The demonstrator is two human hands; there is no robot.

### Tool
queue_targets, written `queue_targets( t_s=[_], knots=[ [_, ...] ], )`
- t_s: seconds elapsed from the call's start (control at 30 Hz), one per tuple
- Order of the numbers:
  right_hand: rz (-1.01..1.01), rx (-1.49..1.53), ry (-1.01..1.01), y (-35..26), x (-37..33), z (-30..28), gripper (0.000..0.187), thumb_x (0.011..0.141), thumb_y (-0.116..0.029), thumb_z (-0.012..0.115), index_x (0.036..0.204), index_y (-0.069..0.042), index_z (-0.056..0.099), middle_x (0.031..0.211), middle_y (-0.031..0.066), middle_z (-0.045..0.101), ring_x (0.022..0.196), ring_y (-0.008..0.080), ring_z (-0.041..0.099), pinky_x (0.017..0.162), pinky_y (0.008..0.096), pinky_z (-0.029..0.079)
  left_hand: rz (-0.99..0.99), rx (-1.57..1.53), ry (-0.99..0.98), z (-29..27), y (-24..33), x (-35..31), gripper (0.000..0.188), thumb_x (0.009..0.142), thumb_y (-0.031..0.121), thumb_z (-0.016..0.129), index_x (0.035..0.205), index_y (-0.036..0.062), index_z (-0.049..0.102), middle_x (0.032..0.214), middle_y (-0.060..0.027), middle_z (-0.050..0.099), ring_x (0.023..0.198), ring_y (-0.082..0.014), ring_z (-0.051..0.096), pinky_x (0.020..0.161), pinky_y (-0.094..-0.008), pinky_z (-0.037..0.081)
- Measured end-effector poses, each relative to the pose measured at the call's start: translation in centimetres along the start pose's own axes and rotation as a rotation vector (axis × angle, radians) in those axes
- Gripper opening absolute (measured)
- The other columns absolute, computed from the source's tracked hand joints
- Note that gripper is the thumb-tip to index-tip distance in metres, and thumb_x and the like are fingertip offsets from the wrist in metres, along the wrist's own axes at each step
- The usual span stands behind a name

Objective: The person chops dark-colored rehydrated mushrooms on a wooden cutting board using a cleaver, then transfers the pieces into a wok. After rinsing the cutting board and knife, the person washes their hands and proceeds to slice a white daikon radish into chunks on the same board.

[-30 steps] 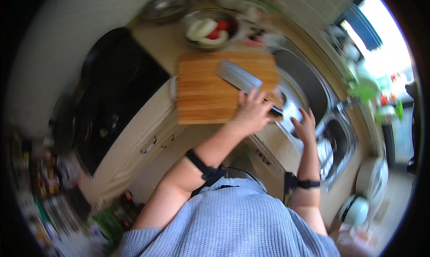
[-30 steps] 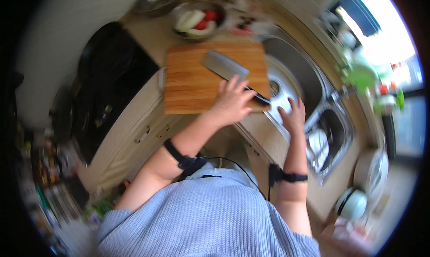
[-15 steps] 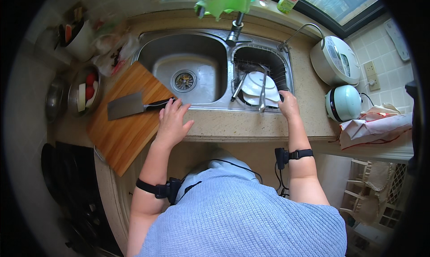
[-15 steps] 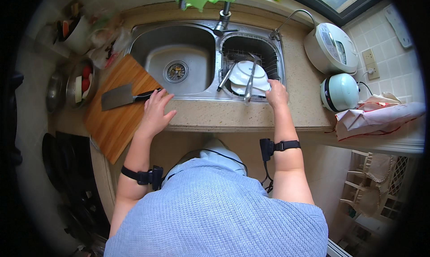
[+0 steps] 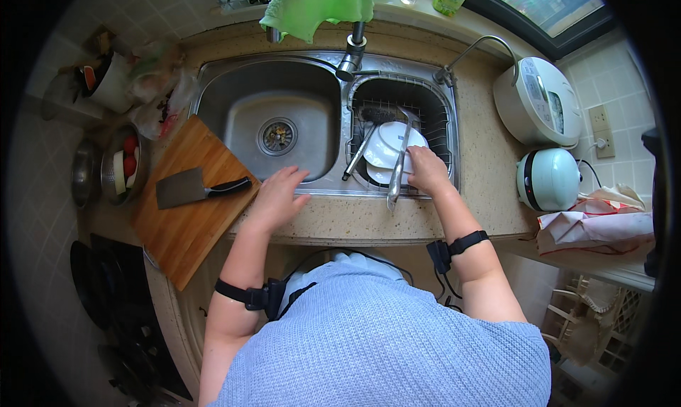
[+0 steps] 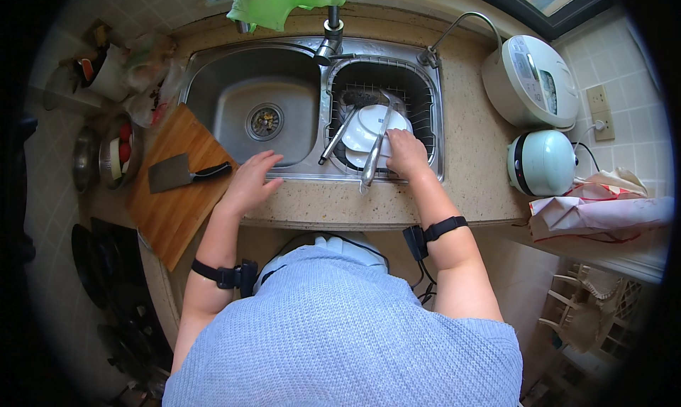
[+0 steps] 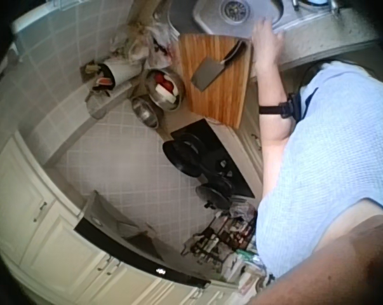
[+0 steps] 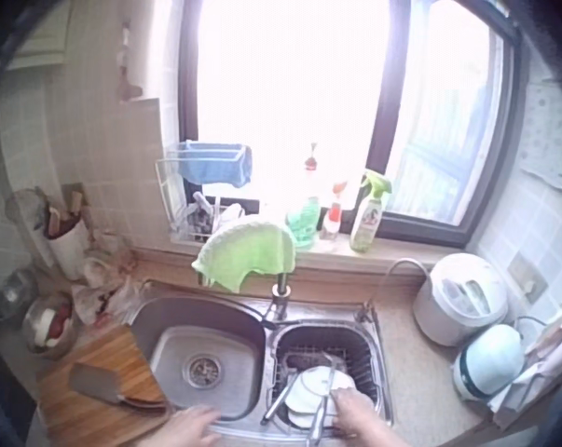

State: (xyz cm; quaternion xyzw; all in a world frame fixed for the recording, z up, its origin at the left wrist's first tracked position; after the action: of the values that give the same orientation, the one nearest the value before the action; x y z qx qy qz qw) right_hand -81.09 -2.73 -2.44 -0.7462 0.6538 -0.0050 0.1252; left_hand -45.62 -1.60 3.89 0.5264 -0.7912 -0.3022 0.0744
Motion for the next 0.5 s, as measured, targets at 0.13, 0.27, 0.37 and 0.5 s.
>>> queue_targets(
  t_s=[0.13, 0.27, 0.37, 0.5],
  knots=[
    [-0.040, -0.053, 0.163, -0.3, -0.3, 0.7, 0.048, 0.066, -0.006, 0.064, 0.113, -0.002, 0.056, 0.110, 0.0140, 0.062, 0.112, 0.0321, 0.055, 0.091, 0.0404, 0.048, 0.039, -0.038, -0.058, 0.2, -0.1, 0.5, 0.047, 0.084, 0.021, 0.065, 0.126, 0.0059, 0.054, 0.132, -0.0178, 0.052, 0.123, -0.0337, 0.048, 0.103, -0.0419, 0.038],
    [-0.111, -0.137, 0.313, 0.2, 0.3, 0.9, 0.042, 0.065, -0.005, 0.061, 0.107, -0.005, 0.058, 0.103, 0.0116, 0.062, 0.103, 0.0299, 0.058, 0.082, 0.0401, 0.050, 0.045, -0.040, -0.044, 0.3, -0.4, 0.6, 0.044, 0.085, 0.020, 0.063, 0.125, 0.0053, 0.054, 0.130, -0.0178, 0.053, 0.121, -0.0333, 0.049, 0.102, -0.0409, 0.040],
    [-0.181, -0.119, 0.482, 1.1, 1.4, 0.6, 0.032, 0.069, -0.007, 0.059, 0.101, -0.007, 0.058, 0.095, 0.0090, 0.061, 0.095, 0.0284, 0.058, 0.076, 0.0401, 0.049, 0.042, -0.052, -0.049, 0.6, -0.7, 0.6, 0.044, 0.085, 0.021, 0.063, 0.125, 0.0047, 0.054, 0.129, -0.0175, 0.054, 0.120, -0.0332, 0.050, 0.101, -0.0414, 0.040],
    [-0.191, -0.262, 0.345, 1.8, 3.1, 0.4, 0.019, 0.079, -0.010, 0.051, 0.097, -0.008, 0.055, 0.090, 0.0072, 0.057, 0.090, 0.0270, 0.056, 0.075, 0.0394, 0.048, 0.018, -0.103, -0.073, 0.7, -1.2, 0.4, 0.043, 0.085, 0.021, 0.063, 0.123, 0.0034, 0.055, 0.126, -0.0172, 0.056, 0.118, -0.0328, 0.051, 0.100, -0.0417, 0.041]
  ],
)
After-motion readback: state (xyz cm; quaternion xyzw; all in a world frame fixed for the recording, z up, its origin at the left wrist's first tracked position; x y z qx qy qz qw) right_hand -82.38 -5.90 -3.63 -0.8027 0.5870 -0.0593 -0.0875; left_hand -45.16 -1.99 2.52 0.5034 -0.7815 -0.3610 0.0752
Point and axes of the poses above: each hand's wrist, its own x-axis towards the middle knuckle, its own z-axis out of the palm, y = z × x, the point moved 1 cm from there along x, towards the middle knuckle
